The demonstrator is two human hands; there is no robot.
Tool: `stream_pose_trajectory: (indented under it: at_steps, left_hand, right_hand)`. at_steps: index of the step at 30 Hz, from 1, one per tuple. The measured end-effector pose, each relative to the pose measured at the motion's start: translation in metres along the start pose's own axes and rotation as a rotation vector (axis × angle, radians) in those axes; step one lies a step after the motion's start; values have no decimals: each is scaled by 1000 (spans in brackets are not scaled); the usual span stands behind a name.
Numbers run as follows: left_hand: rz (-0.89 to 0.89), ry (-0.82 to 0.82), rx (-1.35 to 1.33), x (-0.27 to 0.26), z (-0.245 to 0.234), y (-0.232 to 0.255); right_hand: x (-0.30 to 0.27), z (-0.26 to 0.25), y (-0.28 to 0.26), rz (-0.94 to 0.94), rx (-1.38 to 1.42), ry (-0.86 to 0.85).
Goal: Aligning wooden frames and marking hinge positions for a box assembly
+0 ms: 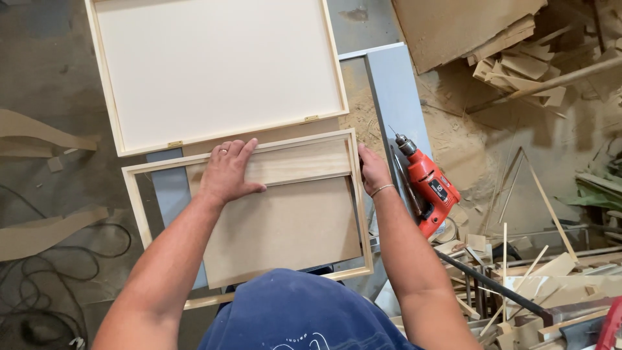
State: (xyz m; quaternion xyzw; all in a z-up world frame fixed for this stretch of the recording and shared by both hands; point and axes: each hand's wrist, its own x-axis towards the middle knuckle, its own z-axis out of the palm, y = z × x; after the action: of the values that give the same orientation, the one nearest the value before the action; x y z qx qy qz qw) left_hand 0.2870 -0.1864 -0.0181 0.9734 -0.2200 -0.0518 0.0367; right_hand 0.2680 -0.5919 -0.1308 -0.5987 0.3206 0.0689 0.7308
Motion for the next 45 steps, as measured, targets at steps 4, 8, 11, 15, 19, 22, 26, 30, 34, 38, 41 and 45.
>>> stream_pose_trajectory:
  at_steps: [4,8,11,15,19,22,26,30,34,38,41,45]
  left_hand:
    - [-47,185,-147,-1,10,-5]
    - [-47,559,-87,-1,18,-13]
    - [-46,601,-94,-12,4,-11]
    - [-62,634,-124,-30,-16,-11]
    - [-42,696,-163,-41,-36,-4]
    - [-47,733,-159,-44,-46,2]
    - [-62,763,-174,-55,-57,5]
    - [-13,809,-195,-68,-88,10]
    - [-22,820,-192,-93,-114,14]
    - [-19,833,-233,-124,-123,9]
    - [-4,811,-205,-137,-169,24]
    - [-41,790,-236,-165,-168,18]
  right_hand:
    - [-17,13,-19,72,41,-89]
    - [40,-17,41,72,-27,-115]
    - [17,-11,2,-2,8,-35]
    - [-29,9,-61,-140,206,88]
    - [-23,15,-43,-117,497,-1]
    - [-51,36,-76,-165,466,53]
    - [-116,58,-159,-722,320,211]
    - [-120,36,-194,-1195,-267,104]
    - [-145,89,-241,-1437,-494,-135]
    - [-124,88,-263,-1335,-502,-296]
    - [-157,118,-281,-1194,-690,-312]
    - [-157,157,-225,-1495,-1060,-464]
